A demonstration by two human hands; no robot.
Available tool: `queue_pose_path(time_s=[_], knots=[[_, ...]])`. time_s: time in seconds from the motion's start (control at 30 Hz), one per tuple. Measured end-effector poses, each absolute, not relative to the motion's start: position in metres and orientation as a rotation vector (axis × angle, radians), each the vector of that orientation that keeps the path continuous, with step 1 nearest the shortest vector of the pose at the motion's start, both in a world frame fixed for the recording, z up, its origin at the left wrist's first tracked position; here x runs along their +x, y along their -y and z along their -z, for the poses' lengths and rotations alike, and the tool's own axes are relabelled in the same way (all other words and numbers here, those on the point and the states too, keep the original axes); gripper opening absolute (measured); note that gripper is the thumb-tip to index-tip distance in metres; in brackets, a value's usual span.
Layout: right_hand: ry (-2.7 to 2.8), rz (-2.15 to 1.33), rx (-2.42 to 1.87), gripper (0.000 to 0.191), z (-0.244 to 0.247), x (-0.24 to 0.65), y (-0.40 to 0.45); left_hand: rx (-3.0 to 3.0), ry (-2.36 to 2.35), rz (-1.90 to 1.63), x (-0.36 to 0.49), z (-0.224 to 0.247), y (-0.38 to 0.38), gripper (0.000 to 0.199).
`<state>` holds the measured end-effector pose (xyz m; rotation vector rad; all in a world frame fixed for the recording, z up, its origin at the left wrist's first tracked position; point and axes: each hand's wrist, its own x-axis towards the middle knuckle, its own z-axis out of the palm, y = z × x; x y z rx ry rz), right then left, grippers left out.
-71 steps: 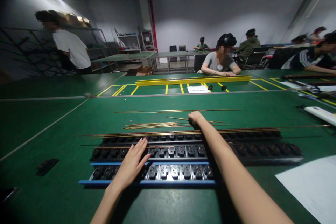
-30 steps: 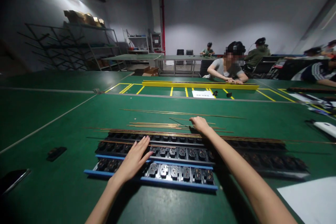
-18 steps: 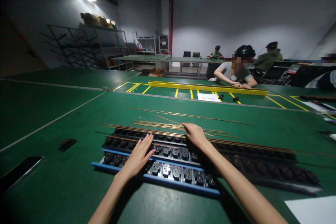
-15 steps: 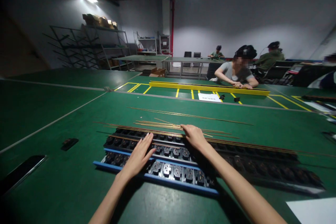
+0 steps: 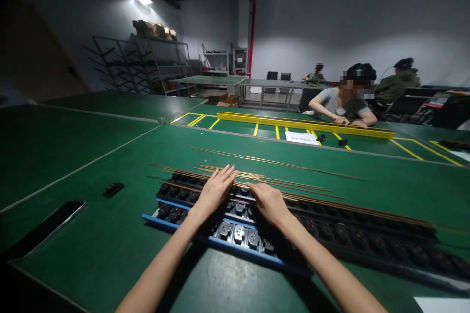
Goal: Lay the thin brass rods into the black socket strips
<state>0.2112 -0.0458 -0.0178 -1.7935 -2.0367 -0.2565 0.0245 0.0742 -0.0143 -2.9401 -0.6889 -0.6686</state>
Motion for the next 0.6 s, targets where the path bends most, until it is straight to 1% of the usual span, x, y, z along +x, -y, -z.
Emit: queue_pose_path(time_s=[0.27, 0.37, 0.6], knots=[[2.065, 0.316, -1.756, 0.032, 0.026, 0.202, 0.052, -2.986, 0.749, 0.727, -0.004, 0.031, -0.075, 0.045], [2.058, 0.285, -1.724, 0.032, 0.029, 0.203, 0.054, -2.967, 0.794, 0.739, -0.022, 0.031, -0.080, 0.044], [2.037, 0.192, -1.670, 0.033, 0.033, 0.191, 0.058, -2.936, 0.912, 0.733, -0.058, 0.037, -0.083, 0.050]])
